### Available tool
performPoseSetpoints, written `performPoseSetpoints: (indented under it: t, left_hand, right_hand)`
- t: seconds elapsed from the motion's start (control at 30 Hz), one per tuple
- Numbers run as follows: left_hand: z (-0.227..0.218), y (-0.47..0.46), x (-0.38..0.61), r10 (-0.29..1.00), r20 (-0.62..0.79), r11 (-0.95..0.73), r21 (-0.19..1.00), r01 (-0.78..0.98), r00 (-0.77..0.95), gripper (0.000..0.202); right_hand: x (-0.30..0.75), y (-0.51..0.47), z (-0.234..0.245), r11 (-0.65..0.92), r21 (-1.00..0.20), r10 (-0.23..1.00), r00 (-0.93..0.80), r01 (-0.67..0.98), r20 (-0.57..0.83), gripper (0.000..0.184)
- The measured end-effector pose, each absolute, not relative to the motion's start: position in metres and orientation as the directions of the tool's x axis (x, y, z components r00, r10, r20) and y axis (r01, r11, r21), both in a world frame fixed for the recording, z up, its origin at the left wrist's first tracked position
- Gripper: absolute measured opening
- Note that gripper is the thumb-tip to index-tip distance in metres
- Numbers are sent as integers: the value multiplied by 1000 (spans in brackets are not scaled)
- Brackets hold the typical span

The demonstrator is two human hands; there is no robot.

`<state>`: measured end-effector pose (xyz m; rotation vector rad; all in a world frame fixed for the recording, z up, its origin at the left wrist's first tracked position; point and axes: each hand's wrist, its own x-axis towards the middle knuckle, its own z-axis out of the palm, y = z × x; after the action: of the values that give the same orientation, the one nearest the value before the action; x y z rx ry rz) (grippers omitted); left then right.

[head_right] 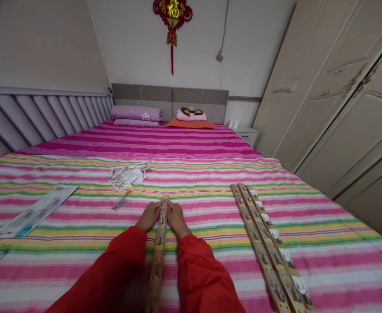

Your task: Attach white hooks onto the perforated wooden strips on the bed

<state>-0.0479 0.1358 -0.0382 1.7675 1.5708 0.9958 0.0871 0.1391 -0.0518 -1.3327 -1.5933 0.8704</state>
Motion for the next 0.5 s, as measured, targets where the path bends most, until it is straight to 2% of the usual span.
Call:
performPoseSetpoints:
  t: [0.2,0.5]
  left_hand:
    - [-38,137,-49,990,133,-134,824,550,42,48]
    - [-38,132,-53,986,167,-156,871,466,19,43]
  right_hand:
    - [88,139,-49,187,-913,982,-78,362,170,40]
    - [90,130,-45,264,-929,964,-74,261,254,33]
